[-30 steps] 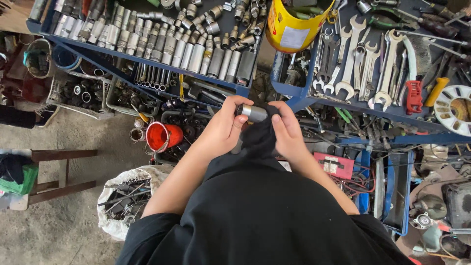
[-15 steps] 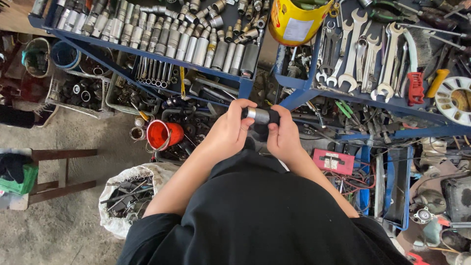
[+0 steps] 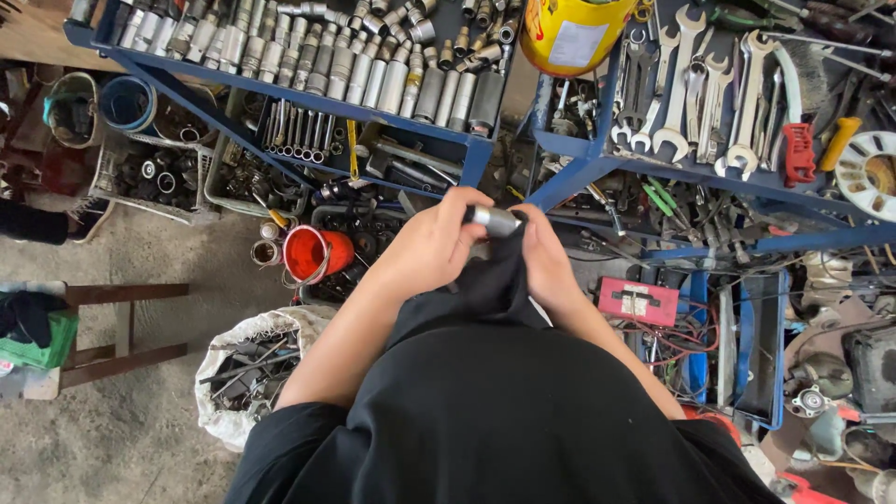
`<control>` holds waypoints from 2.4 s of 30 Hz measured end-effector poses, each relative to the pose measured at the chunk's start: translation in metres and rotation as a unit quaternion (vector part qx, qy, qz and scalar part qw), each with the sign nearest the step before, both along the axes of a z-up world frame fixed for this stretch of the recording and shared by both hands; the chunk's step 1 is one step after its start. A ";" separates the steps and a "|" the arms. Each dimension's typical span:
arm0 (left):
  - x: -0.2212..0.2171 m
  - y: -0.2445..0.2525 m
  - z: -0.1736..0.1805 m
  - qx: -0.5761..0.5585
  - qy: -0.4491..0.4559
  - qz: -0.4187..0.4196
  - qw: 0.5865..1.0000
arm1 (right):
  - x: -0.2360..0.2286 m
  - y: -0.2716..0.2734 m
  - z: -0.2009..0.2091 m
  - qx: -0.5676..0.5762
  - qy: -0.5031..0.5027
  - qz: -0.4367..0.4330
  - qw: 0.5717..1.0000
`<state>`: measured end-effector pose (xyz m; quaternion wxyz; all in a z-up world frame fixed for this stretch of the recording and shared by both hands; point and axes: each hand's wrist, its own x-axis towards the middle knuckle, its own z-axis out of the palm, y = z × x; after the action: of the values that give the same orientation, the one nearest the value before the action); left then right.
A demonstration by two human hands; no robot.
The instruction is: Picking up and wiping down various metal tool sockets at a workbench.
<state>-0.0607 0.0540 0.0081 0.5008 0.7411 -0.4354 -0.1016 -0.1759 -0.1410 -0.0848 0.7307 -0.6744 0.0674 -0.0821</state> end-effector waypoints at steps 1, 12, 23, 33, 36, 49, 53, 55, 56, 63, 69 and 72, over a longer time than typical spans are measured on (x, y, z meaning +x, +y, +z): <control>0.002 0.000 -0.006 0.000 -0.001 -0.001 1.000 | 0.000 0.002 -0.003 0.000 -0.001 -0.001 1.000; 0.001 0.008 -0.035 -0.034 0.137 -0.051 0.989 | -0.017 0.023 -0.029 -0.298 -0.025 -0.081 0.951; 0.009 0.015 -0.014 -0.025 -0.024 -0.106 0.994 | -0.012 0.014 -0.018 0.337 0.126 0.016 0.933; 0.042 -0.022 -0.042 0.106 0.268 -0.054 0.956 | 0.007 -0.026 -0.072 -0.435 0.043 -0.061 0.898; 0.062 -0.036 -0.052 -0.023 0.146 -0.093 0.985 | 0.032 -0.028 -0.049 -0.290 -0.050 -0.092 0.951; 0.196 -0.088 0.010 0.131 -0.043 -0.038 0.990 | 0.135 -0.133 -0.001 0.214 0.215 0.094 0.948; 0.242 -0.099 0.010 0.245 -0.090 0.084 0.962 | 0.151 -0.164 -0.005 0.163 0.221 0.130 0.953; 0.265 -0.106 0.004 0.274 -0.099 0.114 0.950 | 0.161 -0.174 -0.007 0.172 0.216 0.141 0.951; 0.277 -0.110 -0.004 0.269 -0.106 0.130 0.948 | 0.167 -0.177 -0.003 0.162 0.237 0.141 0.948; 0.328 -0.145 -0.025 0.336 -0.144 0.125 0.922 | 0.205 -0.198 -0.029 0.020 0.248 0.227 0.942; 0.345 -0.159 -0.046 0.385 -0.113 0.095 0.911 | 0.222 -0.200 -0.056 -0.019 0.250 0.269 0.930; 0.352 -0.163 -0.057 0.390 -0.133 0.097 0.906 | 0.230 -0.198 -0.042 -0.018 0.243 0.282 0.928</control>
<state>0.2917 -0.1091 -0.0492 0.1160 0.9225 -0.3497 -0.1148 0.0542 -0.3389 -0.1269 0.6724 -0.6782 0.0485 0.2926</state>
